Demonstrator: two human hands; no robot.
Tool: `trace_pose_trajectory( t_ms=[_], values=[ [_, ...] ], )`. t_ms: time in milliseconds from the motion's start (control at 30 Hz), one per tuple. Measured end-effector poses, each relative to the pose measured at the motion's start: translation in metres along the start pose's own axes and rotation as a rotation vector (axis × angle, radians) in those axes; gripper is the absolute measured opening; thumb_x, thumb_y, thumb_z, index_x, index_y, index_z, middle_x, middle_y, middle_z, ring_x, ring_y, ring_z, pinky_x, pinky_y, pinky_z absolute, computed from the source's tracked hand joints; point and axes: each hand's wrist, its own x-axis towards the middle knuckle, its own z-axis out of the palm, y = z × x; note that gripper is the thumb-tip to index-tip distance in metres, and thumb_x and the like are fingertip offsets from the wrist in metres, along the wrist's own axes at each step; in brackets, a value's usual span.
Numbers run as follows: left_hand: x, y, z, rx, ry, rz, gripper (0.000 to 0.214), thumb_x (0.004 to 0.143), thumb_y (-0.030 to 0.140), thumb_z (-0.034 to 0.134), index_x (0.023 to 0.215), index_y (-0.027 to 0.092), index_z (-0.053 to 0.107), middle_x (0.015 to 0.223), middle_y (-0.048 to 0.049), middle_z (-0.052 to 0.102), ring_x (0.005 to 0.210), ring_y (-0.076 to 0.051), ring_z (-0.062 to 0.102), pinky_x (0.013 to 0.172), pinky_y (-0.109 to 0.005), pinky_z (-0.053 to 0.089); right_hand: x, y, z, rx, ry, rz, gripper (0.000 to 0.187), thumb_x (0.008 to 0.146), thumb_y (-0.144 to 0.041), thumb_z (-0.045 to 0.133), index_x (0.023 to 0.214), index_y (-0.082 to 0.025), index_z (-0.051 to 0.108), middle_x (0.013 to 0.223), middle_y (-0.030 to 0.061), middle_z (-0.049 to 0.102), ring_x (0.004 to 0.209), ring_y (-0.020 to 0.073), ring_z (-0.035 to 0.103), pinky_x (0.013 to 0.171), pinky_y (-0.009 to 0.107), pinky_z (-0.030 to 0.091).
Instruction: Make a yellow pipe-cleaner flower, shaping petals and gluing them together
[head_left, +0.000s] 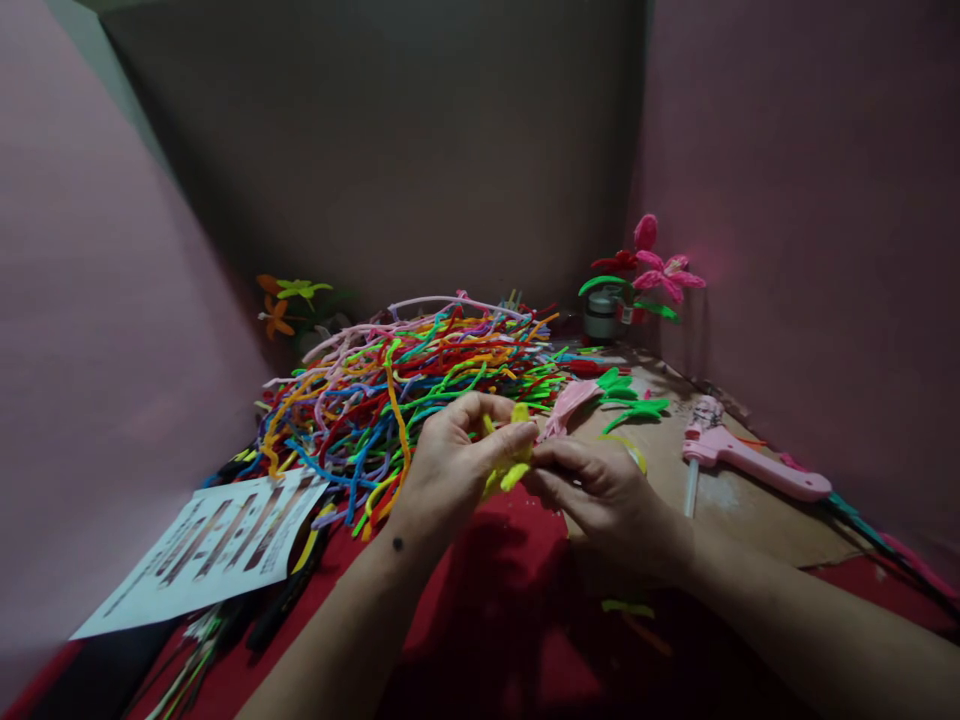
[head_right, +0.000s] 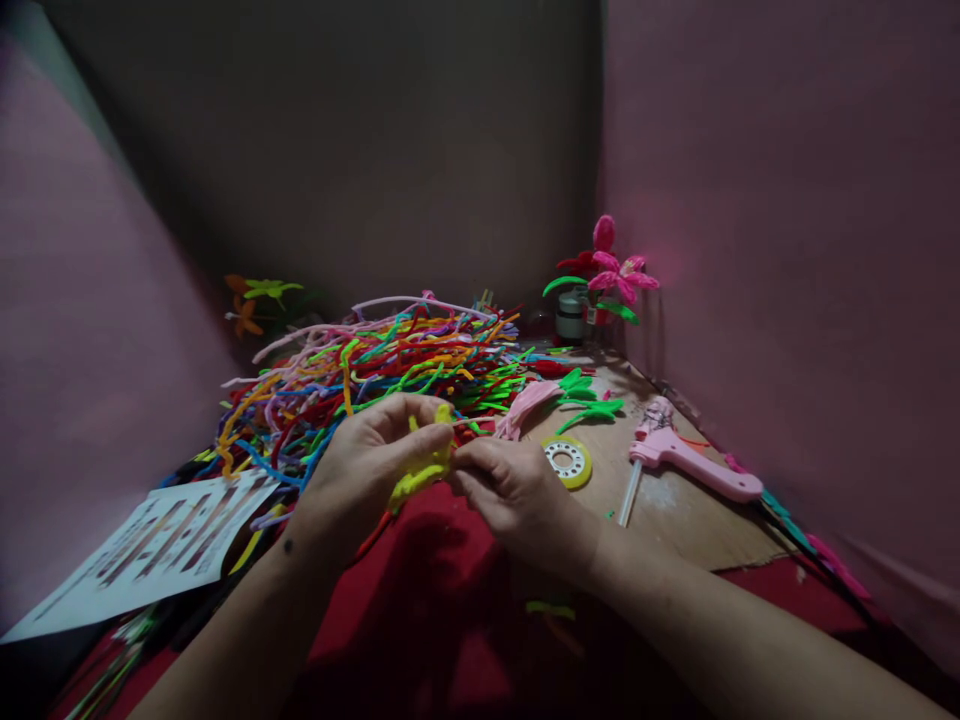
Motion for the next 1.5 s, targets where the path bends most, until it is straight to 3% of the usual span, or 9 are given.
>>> trace_pose_trajectory(
  t_ms=[133,267,400,533,633,900,1100,1367,1500],
  values=[
    [-0.006,0.011,-0.014,0.228,0.104,0.347,0.032,0.073,0.032,0.059,0.105,0.025,0.055,0.105,-0.0029,0.058,0.089,-0.017,0.054,0.074,-0.028,0.043,0.004,-0.002,-0.003,0.272,-0.017,0.291,0.011,0.079,-0.019,0.048,0.072,-0.014,0.055,0.055,-0.002,0.05,0.047,0.0075,0.045,0.046,0.02,0.037],
    [-0.011,0.014,-0.014,0.651,0.061,0.669,0.021,0.069,0.03,0.065,0.087,0.021,0.06,0.087,-0.003,0.059,0.086,-0.019,0.049,0.078,-0.033,0.039,0.007,-0.002,-0.004,0.397,0.009,0.355,0.008,0.078,-0.019,0.05,0.072,-0.014,0.054,0.055,-0.0028,0.051,0.046,0.007,0.046,0.045,0.02,0.037],
    [-0.013,0.002,0.001,1.004,0.207,0.852,0.009,0.073,0.022,0.059,0.065,0.018,0.056,0.066,-0.0026,0.055,0.071,-0.017,0.044,0.071,-0.033,0.036,0.007,-0.004,-0.002,0.439,0.099,0.38,0.01,0.076,-0.023,0.055,0.07,-0.014,0.054,0.054,-0.0031,0.051,0.046,0.0068,0.047,0.046,0.02,0.038],
    [-0.014,-0.007,0.013,1.089,0.385,0.85,0.02,0.074,0.021,0.056,0.056,0.018,0.047,0.058,-0.002,0.05,0.064,-0.016,0.042,0.066,-0.034,0.033,0.006,-0.006,0.002,0.427,0.195,0.355,0.015,0.076,-0.028,0.057,0.072,-0.014,0.055,0.054,-0.0031,0.049,0.046,0.0068,0.045,0.045,0.02,0.036],
    [-0.015,-0.008,0.017,1.072,0.433,0.832,0.019,0.075,0.022,0.054,0.059,0.018,0.046,0.058,-0.0019,0.049,0.063,-0.017,0.042,0.066,-0.035,0.033,0.006,-0.007,0.004,0.361,0.239,0.303,0.016,0.077,-0.029,0.055,0.072,-0.013,0.057,0.054,-0.0026,0.048,0.047,0.0069,0.044,0.044,0.02,0.036],
    [-0.02,-0.004,0.025,1.121,0.322,0.833,0.012,0.076,0.024,0.053,0.066,0.018,0.049,0.063,-0.0039,0.051,0.068,-0.02,0.043,0.066,-0.036,0.032,0.006,-0.004,0.001,0.301,0.287,0.295,0.009,0.076,-0.016,0.049,0.074,-0.015,0.057,0.046,-0.0064,0.04,0.039,0.005,0.035,0.036,0.018,0.028],
    [-0.016,-0.005,0.014,0.957,0.215,0.769,0.007,0.075,0.019,0.054,0.082,0.016,0.054,0.076,-0.0054,0.056,0.074,-0.02,0.046,0.068,-0.035,0.036,0.006,-0.002,-0.003,0.442,0.232,0.379,0.014,0.077,-0.027,0.054,0.077,-0.014,0.056,0.052,-0.0054,0.043,0.043,0.0047,0.035,0.04,0.019,0.028],
    [-0.014,0.0,0.005,0.834,0.256,0.757,0.015,0.074,0.015,0.056,0.088,0.018,0.055,0.086,-0.0054,0.054,0.084,-0.018,0.046,0.075,-0.034,0.04,0.008,0.0,-0.005,0.646,0.198,0.427,0.02,0.075,-0.032,0.058,0.069,-0.014,0.052,0.053,-0.0047,0.047,0.042,0.004,0.035,0.04,0.019,0.026],
    [-0.011,-0.003,0.005,0.84,0.272,0.833,0.007,0.073,0.014,0.057,0.079,0.019,0.058,0.076,-0.0039,0.053,0.076,-0.016,0.045,0.068,-0.03,0.04,0.007,0.004,-0.006,0.729,0.155,0.437,0.019,0.076,-0.031,0.058,0.072,-0.013,0.053,0.056,-0.0039,0.048,0.042,0.0034,0.037,0.04,0.018,0.025]
  ],
)
